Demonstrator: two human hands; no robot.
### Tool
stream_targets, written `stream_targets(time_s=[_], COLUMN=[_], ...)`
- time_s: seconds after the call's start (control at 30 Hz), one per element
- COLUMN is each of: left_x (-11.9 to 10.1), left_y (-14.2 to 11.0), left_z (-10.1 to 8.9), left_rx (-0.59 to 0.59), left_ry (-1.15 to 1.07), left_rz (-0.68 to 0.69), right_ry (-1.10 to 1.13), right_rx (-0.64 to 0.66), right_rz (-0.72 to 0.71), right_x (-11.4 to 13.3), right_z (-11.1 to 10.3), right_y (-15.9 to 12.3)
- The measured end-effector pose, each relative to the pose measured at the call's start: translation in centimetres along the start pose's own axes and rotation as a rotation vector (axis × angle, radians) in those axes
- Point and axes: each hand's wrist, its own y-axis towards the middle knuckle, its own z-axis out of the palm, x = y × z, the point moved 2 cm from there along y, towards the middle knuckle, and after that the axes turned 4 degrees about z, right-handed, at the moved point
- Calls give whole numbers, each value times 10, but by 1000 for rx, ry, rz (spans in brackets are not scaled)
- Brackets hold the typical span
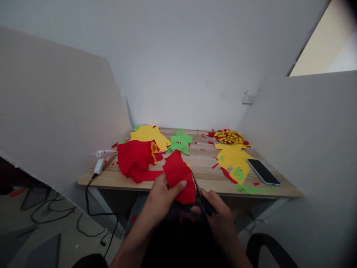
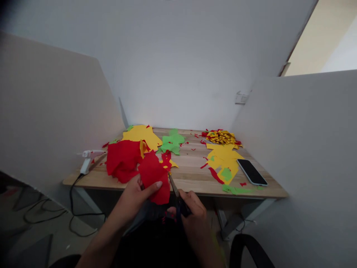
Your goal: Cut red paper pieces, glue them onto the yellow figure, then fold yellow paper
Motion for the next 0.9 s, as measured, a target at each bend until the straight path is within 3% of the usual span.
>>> stream_targets(time_s=[0.1,0.3,0.47,0.77,0.9], left_x=[1,3,2,6,4], left_y=[1,-1,-3,-6,-5], left_z=[-2,-4,-3,-1,-1], left_rx=[-5,-1,-12,10,29], left_ry=[-22,52,186,67,60], left_rz=[-6,16,35,-14,-32], right_ry=[50,68,62,48,45], right_rx=[91,276,238,108,91], right_rz=[99,127,73,-30,16], right_x=[5,15,15,-1,-5], right_z=[-5,-6,-3,2,3], right_y=[3,1,-1,-2,-4])
